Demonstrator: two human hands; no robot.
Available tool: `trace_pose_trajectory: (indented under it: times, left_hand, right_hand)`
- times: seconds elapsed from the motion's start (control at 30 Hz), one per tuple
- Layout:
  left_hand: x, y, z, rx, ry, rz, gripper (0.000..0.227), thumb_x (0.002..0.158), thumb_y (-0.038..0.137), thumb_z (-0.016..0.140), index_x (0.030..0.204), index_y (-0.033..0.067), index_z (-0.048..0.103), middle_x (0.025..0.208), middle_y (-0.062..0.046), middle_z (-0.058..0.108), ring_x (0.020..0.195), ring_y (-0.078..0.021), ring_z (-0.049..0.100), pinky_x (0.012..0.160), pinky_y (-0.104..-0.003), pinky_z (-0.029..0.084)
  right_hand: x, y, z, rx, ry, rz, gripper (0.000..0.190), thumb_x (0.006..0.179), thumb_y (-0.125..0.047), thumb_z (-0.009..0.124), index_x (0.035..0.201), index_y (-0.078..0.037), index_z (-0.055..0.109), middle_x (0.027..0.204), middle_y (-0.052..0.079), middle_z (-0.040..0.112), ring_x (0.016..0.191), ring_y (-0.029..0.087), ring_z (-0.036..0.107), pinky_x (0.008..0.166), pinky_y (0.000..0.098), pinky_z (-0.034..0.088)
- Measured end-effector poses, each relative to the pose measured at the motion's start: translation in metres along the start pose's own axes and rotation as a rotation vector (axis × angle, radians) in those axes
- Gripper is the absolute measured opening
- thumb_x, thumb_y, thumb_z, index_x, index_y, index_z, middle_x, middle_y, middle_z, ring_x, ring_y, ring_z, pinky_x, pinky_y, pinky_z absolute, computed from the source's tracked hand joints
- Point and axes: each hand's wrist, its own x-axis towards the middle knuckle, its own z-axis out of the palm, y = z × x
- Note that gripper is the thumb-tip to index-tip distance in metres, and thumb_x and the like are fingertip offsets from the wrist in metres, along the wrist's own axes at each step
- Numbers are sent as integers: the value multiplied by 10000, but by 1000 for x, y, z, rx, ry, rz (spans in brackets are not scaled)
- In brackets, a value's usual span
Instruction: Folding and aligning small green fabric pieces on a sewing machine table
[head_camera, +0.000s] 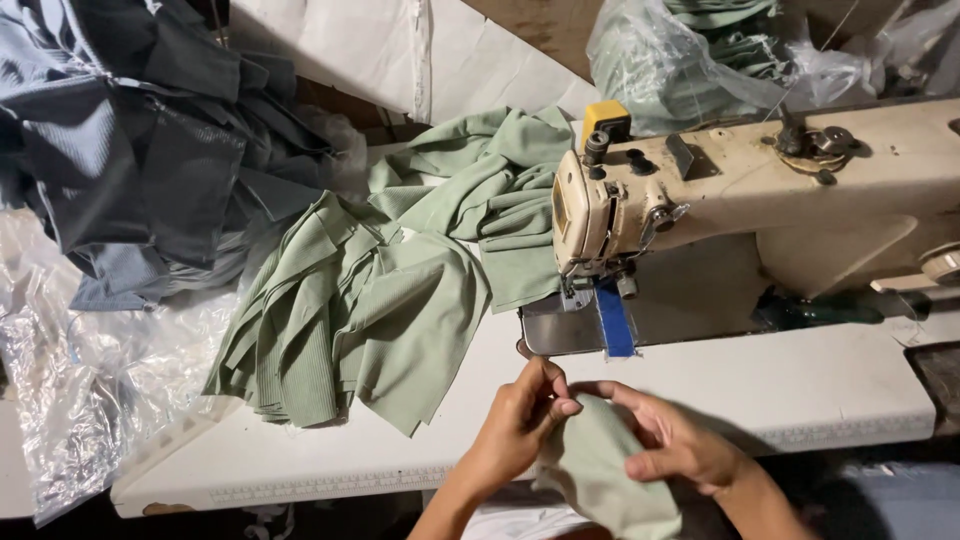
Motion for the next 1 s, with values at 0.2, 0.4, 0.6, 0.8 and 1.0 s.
trace_pose_trajectory:
  times: [0.2,0.4,0.6,0.8,1.0]
  left_hand:
    - [25,-15,-12,73,295,201,177,944,-13,711,974,82,565,902,-64,707,729,-105,631,627,-222,521]
    - [34,-56,-20,990,540,317,531,750,-129,508,1247,43,580,1392,-230,524,1113,-403,569,933,-476,464]
    - [-12,-58,-9,894,431,401,281,878,-15,571,1149,-12,646,1079,-144,672,935,-313,616,825,-392,513]
    - [-32,-56,-9,849,308,439,163,1011,58,590,1125,-33,664,1244,-178,655,1050,-333,597,910,-398,533]
    - [-25,-62,-10,862,316,394,154,1011,74,603,1103,-31,667,1259,-182,662,1044,-329,583,878,-400,543]
  right_hand:
    - [-3,-2,-30,-793,702,-259,682,749,-141,839,1385,-158,592,899,38,691,473,81,479,391,190,315]
    - [14,35,-48,-1589,905,-570,328,802,-139,810,1117,-99,729,1206,104,599,827,165,659,553,173,619]
    - [51,46,-53,-1479,648,-580,149,802,-86,820,938,-56,767,1163,97,597,911,222,682,812,310,605]
    - [55,37,-63,-2036,488,-621,84,851,-8,676,831,-84,647,1104,62,670,831,172,631,636,335,535]
    - [-82,21,-222,-1658,1116,-588,201,858,111,722,940,-59,652,1223,136,666,1205,324,611,1109,424,452]
